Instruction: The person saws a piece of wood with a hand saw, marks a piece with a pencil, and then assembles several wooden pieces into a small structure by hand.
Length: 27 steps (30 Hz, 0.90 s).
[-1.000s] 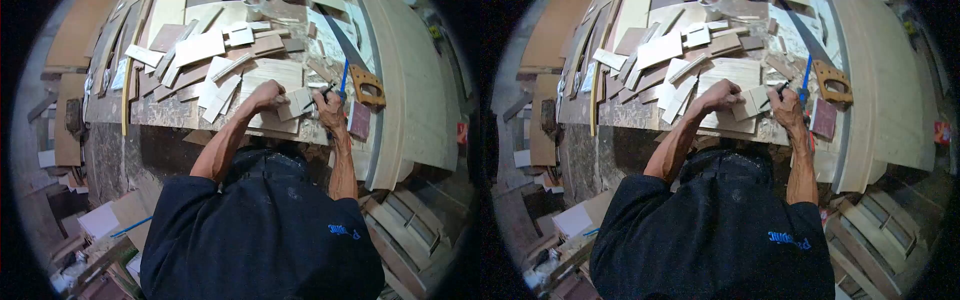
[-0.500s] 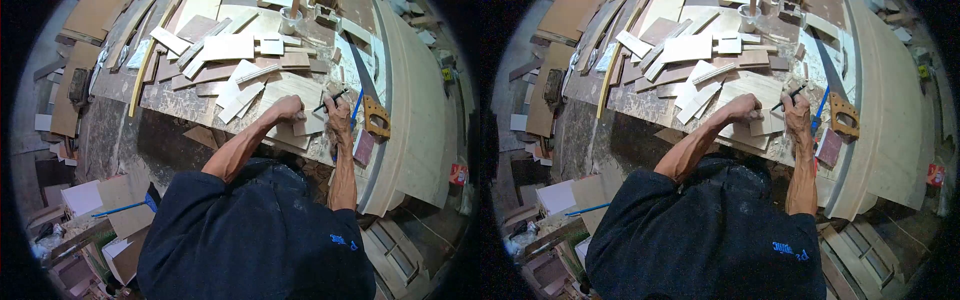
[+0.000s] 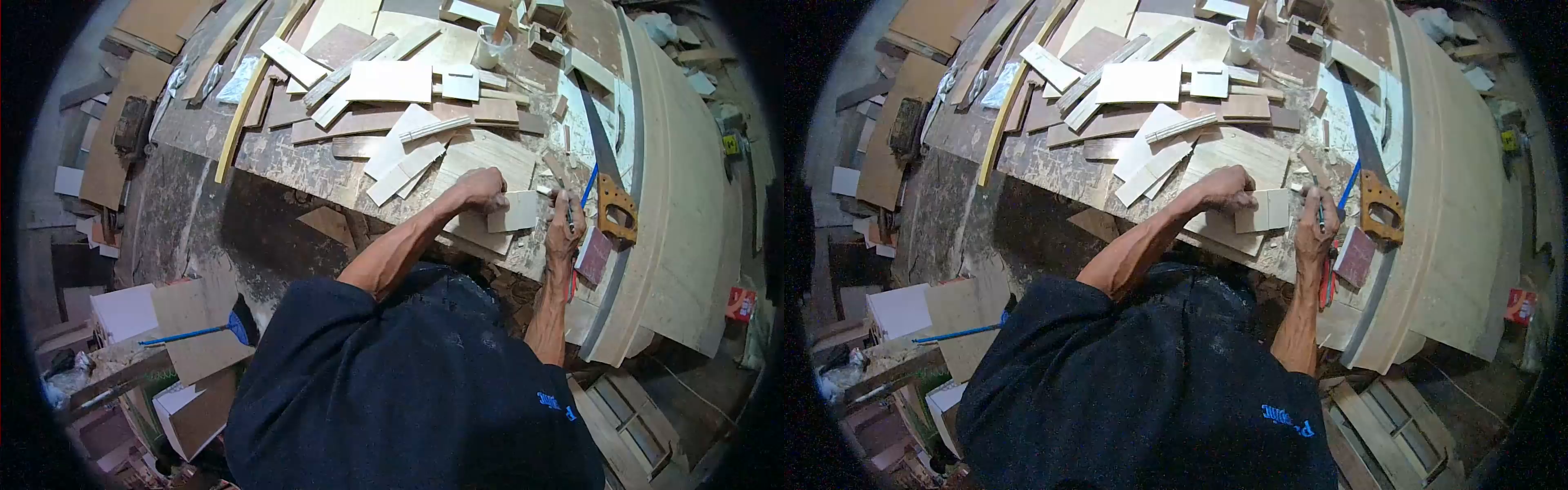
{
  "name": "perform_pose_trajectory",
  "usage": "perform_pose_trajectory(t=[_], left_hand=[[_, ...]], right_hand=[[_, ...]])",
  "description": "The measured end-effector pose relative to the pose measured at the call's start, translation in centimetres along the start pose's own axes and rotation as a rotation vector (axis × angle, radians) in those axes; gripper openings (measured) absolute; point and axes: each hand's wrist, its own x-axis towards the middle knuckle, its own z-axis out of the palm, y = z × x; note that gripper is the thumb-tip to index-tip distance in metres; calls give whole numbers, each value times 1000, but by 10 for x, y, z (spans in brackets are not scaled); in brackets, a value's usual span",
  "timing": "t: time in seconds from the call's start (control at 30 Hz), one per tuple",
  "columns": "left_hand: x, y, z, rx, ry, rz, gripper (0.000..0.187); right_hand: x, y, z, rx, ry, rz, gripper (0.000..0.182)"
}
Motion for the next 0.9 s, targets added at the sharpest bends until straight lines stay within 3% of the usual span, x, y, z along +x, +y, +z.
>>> perform_pose_trajectory(t=[0.13, 0.23, 0.27, 0.4, 0.5, 0.63, 0.8, 0.9], left_hand=[[-3, 0, -1, 26, -13, 12, 36], [-2, 1, -3, 32, 1, 49, 28], [-1, 0, -3, 37, 2, 44, 28], [-1, 1, -2, 41, -11, 4, 36], [-1, 5, -4, 33, -52, -28, 39], [-1, 2, -2, 21, -36, -17, 39], [-7, 5, -4, -30, -34, -51, 40], [4, -9, 4, 26, -6, 65, 42]], right_hand=[[-14, 4, -1, -90, 51, -15, 34], [-21, 28, 5, -25, 91, 99, 35], [-25, 33, 7, -36, 131, 6, 36], [-35, 24, 6, -32, 105, 89, 35], [-40, 15, 4, 4, 53, 157, 25], [-48, -1, 6, -46, 121, 8, 25], [-55, -4, 10, -30, 148, 34, 24], [-59, -8, 8, 1, 135, 69, 22]])
